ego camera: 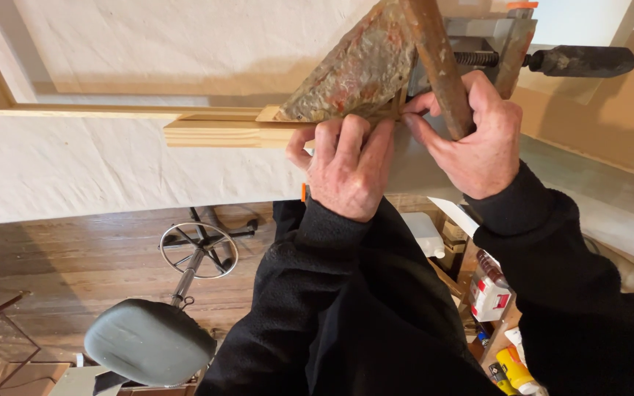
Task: The person positions a wooden picture frame corner in a miter clamp on the workbench, tightens the clamp screw, and hammers a wooden corner support into the joint. They then pick up a small wood strip, fit it at the frame corner, and squeeze wood glue from a bottle onto the joint.
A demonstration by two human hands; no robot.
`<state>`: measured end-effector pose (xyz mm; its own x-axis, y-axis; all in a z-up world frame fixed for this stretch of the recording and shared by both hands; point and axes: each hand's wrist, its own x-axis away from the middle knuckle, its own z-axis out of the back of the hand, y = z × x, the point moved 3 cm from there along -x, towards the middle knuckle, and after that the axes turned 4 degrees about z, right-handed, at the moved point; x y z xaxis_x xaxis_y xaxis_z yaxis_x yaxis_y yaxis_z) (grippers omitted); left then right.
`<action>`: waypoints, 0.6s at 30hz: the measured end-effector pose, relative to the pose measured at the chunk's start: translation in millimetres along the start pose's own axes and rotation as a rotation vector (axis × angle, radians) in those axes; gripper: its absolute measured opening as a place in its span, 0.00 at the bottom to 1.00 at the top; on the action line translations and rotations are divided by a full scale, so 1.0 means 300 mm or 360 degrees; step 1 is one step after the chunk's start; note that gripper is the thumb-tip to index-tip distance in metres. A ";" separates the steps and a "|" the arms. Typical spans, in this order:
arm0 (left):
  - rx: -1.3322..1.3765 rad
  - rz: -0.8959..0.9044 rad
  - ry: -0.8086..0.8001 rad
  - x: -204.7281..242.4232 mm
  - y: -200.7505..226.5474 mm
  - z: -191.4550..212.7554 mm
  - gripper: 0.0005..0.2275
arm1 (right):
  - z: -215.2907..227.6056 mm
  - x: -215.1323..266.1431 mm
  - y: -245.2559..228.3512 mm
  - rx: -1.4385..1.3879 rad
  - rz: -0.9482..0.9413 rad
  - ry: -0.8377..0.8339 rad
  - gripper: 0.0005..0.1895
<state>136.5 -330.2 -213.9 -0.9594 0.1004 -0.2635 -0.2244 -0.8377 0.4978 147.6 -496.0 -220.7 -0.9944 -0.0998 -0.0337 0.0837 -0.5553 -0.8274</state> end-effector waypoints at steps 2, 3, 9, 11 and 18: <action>0.0005 0.0004 -0.0008 0.001 -0.002 -0.003 0.09 | -0.002 0.000 0.002 -0.0007 0.0016 -0.0010 0.21; -0.0002 -0.0007 -0.0005 0.002 -0.003 -0.005 0.09 | -0.002 0.001 0.003 0.0007 0.0027 -0.0005 0.21; -0.0031 -0.0035 0.0006 0.010 0.000 -0.018 0.09 | -0.006 0.010 0.009 -0.0010 -0.0004 0.0028 0.22; -0.0050 -0.0041 0.0019 0.009 0.004 -0.017 0.08 | -0.007 0.014 0.010 -0.0027 -0.0028 0.0039 0.22; -0.0090 -0.0016 0.0041 0.017 0.009 -0.033 0.06 | 0.014 0.044 0.005 -0.0066 0.0089 0.0092 0.15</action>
<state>132.7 -337.3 -222.1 -0.9524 0.0957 -0.2895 -0.2232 -0.8658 0.4479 134.8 -501.6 -220.0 -0.9904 -0.0808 -0.1118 0.1375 -0.5156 -0.8457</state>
